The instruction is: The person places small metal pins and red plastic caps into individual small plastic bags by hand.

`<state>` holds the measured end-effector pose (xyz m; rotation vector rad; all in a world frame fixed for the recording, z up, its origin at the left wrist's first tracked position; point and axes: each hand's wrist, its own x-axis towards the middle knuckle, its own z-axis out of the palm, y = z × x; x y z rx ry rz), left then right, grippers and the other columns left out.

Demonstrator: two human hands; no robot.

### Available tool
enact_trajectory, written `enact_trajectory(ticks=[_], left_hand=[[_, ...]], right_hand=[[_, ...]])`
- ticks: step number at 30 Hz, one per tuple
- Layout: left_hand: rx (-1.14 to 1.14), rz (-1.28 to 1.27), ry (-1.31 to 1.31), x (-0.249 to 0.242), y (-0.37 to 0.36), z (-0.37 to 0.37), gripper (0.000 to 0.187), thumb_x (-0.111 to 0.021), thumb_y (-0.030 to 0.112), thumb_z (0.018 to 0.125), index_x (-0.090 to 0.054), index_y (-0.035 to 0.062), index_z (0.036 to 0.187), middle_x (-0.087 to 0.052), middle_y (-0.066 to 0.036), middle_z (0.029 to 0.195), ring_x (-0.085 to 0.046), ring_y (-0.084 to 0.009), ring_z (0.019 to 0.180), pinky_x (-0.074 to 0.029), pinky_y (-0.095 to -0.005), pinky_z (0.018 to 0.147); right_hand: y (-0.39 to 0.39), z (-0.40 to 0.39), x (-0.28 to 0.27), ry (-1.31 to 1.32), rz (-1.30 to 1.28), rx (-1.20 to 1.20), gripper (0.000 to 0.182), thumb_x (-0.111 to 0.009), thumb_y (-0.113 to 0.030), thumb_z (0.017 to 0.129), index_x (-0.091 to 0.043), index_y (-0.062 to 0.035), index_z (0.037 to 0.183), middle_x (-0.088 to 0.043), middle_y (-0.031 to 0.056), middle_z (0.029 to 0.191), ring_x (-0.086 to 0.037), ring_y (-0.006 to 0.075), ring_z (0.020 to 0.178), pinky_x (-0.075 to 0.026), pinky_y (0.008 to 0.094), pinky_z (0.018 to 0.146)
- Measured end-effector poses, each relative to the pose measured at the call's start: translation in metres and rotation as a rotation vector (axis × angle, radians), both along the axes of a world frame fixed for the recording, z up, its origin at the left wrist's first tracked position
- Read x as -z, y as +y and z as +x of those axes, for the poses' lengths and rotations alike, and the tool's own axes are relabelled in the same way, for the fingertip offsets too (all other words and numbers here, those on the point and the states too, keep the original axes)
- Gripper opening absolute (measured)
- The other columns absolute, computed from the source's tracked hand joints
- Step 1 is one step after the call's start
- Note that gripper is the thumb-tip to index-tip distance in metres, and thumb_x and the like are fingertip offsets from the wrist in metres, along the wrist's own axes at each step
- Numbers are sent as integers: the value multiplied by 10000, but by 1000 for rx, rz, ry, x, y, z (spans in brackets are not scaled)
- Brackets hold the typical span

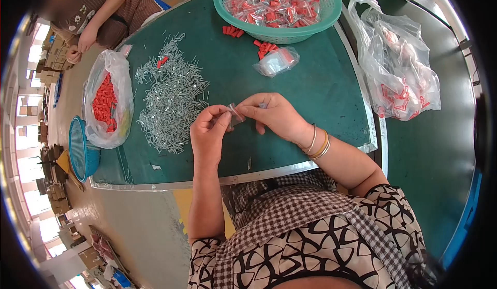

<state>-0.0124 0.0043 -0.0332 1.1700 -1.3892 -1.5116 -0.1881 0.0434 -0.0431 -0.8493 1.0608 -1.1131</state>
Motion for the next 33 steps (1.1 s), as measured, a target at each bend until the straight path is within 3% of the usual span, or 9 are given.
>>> enact_trajectory(ticks=[14, 33], left_hand=[[-11, -32, -19, 7, 0, 0, 94, -601, -27, 885, -651, -24, 964, -638, -30, 816, -560, -78, 671, -474, -225, 626], [-23, -39, -39, 9, 0, 1, 80, -638, -6, 874, -663, 0, 950, -632, 5, 816, -551, -47, 676, -470, -195, 616]], right_hand=[[3, 1, -7, 225, -45, 39, 217, -645, -210, 914, -717, -15, 977, -626, -9, 705, -502, 52, 514, -436, 223, 466], [3, 0, -11, 207, -20, 54, 196, -656, -193, 907, -722, -20, 971, -629, -14, 716, -522, 46, 549, -456, 217, 479]])
